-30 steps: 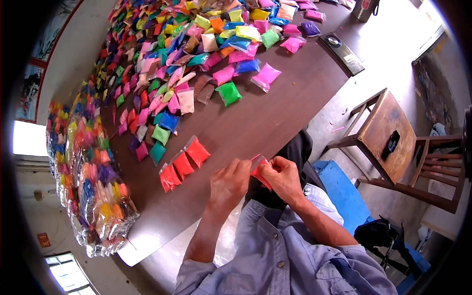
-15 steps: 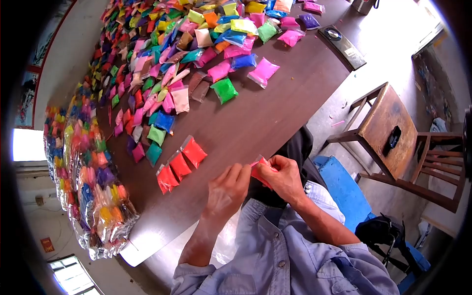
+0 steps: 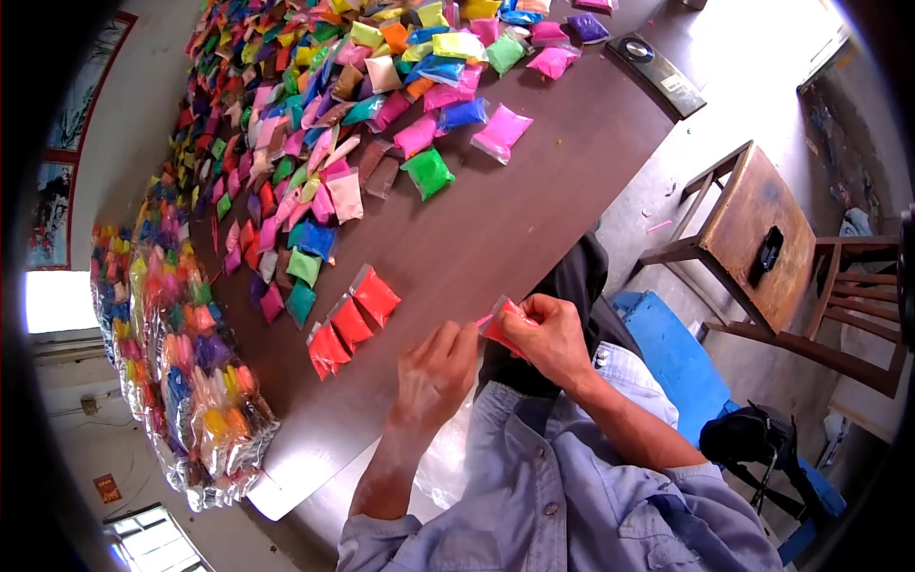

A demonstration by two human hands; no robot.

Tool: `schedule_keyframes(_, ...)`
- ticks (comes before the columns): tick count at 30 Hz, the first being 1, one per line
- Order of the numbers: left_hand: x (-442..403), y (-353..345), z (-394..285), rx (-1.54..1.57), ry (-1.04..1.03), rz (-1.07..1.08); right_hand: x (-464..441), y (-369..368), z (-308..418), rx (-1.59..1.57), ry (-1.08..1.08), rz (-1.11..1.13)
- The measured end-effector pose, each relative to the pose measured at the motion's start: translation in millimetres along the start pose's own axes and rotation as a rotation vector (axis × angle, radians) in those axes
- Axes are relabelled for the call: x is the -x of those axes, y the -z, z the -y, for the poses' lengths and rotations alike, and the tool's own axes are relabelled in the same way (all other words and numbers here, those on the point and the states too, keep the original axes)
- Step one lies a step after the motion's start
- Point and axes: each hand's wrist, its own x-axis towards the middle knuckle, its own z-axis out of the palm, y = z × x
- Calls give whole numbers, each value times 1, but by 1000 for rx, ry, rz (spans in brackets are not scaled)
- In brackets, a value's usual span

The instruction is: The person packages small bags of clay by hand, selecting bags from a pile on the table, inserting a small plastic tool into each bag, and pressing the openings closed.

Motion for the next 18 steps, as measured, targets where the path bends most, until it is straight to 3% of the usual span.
schedule_keyframes(18, -8, 5, 6, -24, -114, 43, 1, 0, 3, -25, -9, -13)
